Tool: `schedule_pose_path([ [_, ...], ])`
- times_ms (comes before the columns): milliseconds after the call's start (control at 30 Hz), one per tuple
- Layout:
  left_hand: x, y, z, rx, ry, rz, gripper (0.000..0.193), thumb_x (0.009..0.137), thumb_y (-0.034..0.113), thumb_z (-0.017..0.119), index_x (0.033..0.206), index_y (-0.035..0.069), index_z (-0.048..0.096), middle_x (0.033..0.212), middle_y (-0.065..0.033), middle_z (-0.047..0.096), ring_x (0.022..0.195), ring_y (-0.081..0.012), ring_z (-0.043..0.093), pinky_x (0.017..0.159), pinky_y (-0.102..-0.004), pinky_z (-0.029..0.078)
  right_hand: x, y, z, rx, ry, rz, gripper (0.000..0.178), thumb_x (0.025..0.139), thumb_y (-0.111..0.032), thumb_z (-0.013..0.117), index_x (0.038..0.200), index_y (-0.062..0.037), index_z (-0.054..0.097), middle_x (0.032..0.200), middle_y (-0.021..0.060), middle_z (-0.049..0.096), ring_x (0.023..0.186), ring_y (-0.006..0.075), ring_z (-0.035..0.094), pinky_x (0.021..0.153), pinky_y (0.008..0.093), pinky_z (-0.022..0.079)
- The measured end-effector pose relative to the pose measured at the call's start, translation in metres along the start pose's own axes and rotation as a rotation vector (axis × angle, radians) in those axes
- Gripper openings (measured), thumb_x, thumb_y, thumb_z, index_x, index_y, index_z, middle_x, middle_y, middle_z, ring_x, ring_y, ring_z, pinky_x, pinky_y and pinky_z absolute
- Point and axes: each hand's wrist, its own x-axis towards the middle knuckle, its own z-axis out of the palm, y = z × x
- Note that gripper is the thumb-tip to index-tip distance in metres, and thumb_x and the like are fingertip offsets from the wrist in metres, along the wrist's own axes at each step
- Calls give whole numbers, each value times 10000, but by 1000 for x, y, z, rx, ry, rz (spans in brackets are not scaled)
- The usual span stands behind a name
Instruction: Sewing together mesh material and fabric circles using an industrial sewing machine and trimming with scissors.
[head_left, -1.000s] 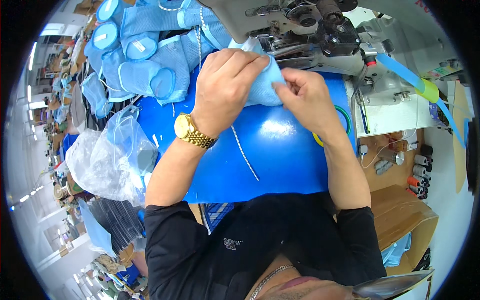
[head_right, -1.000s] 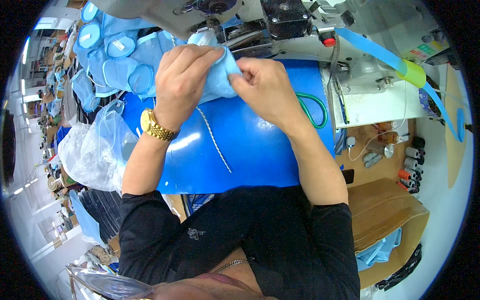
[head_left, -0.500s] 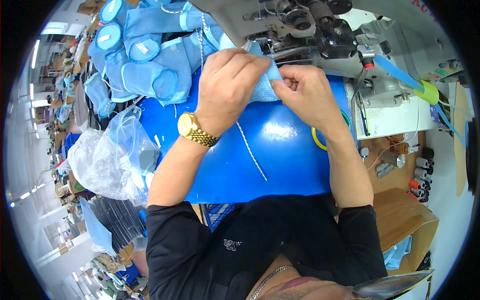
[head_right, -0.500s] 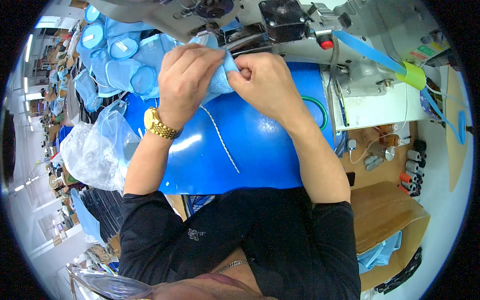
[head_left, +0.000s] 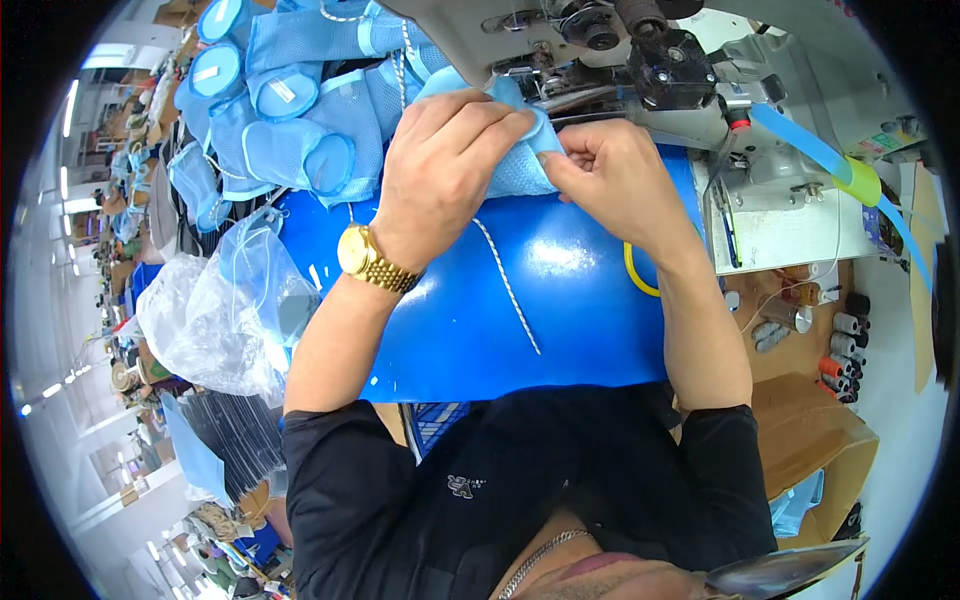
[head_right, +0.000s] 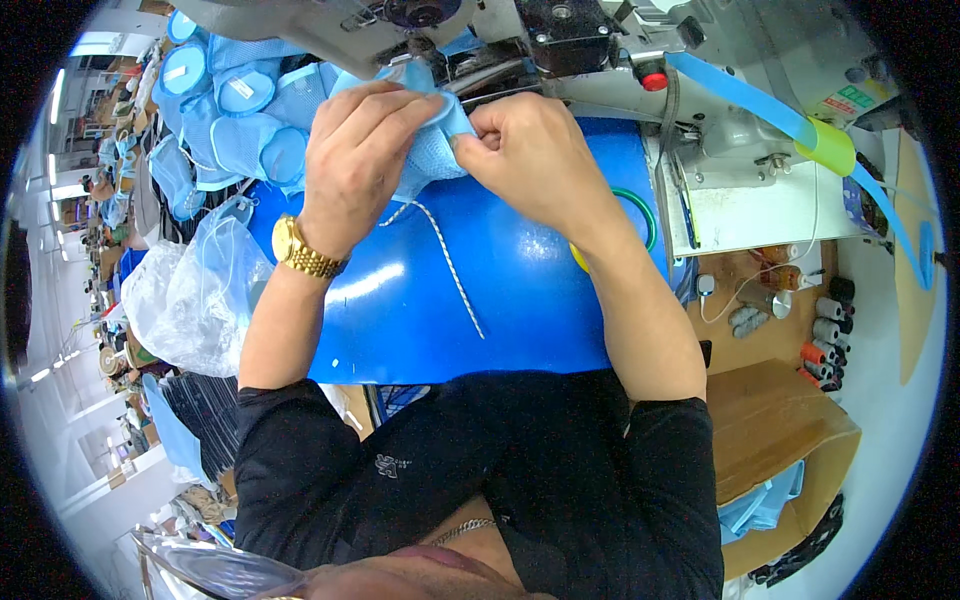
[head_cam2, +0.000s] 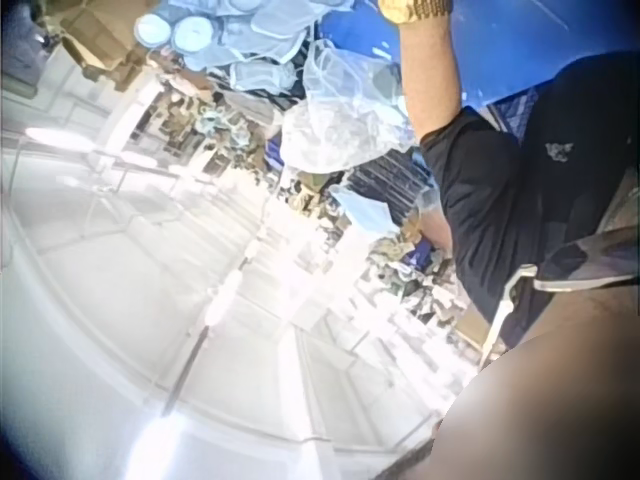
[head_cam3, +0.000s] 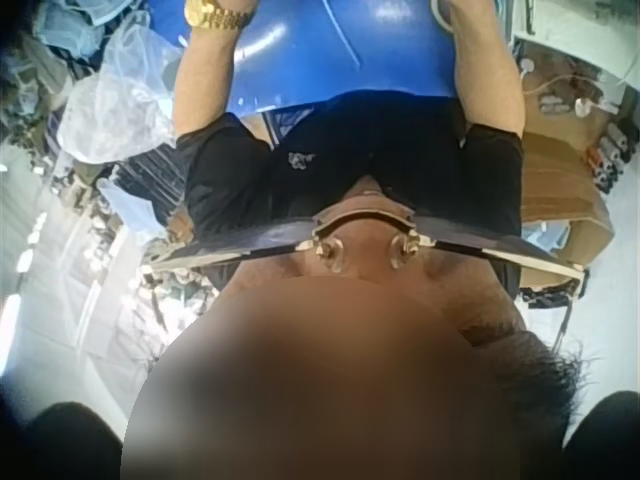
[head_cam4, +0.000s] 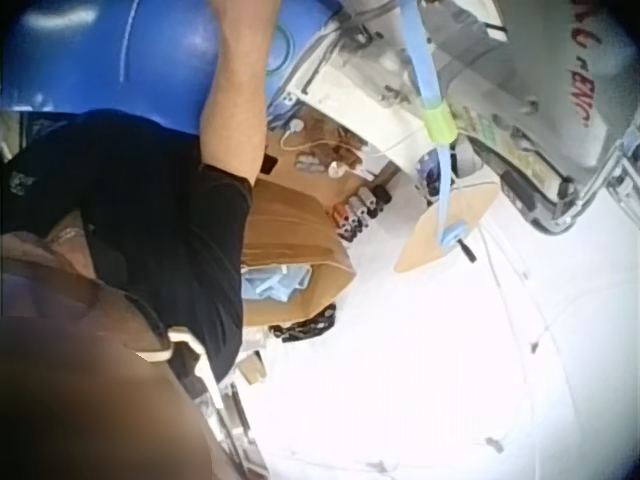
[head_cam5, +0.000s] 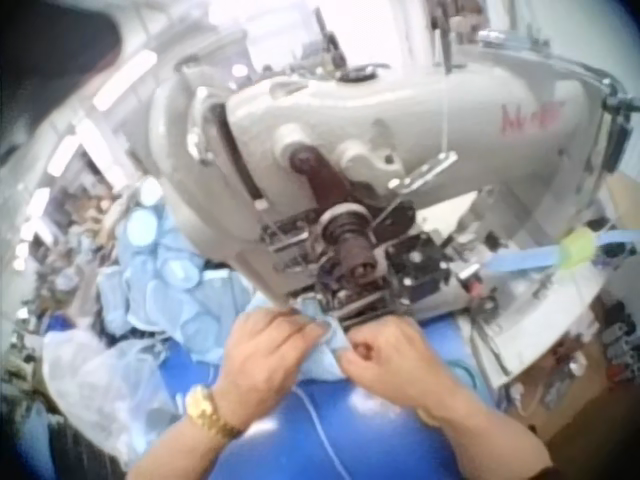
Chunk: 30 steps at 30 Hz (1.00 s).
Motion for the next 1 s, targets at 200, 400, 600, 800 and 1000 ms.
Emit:
schedule_pose_path([
  [200,-4,2,0,49,0,40,251,746,80,593,990,70,653,958,-42,644,928,-233,603,793,-364,478,-3,4,3,41,-8,16,189,782,-141,629,722,36,605,535,130,489,463,190,452,488,333,390],
  [400,2,5,-2,80,-14,26,244,746,90,594,979,66,660,929,-41,641,893,-226,598,768,-353,476,0,1,6,67,79,-14,197,789,-154,642,722,29,616,533,143,511,452,207,478,487,344,403],
  [600,4,8,3,145,14,26,232,737,92,593,957,70,665,895,-24,630,845,-197,582,701,-331,452,3,0,4,-31,114,8,197,758,-176,645,697,11,643,554,152,554,477,256,552,508,355,441],
  [800,8,20,-1,195,-36,-46,235,727,77,621,956,96,671,859,-6,628,836,-196,585,670,-323,435,6,-12,-3,-131,77,15,212,738,-195,650,673,7,639,580,163,585,525,300,593,542,375,474],
  [1000,13,23,-12,313,-45,38,197,726,100,619,916,56,651,850,-43,595,927,-197,574,815,-329,462,9,-16,-3,-287,111,-90,196,730,-179,641,652,0,623,585,160,590,539,328,589,550,407,482],
])
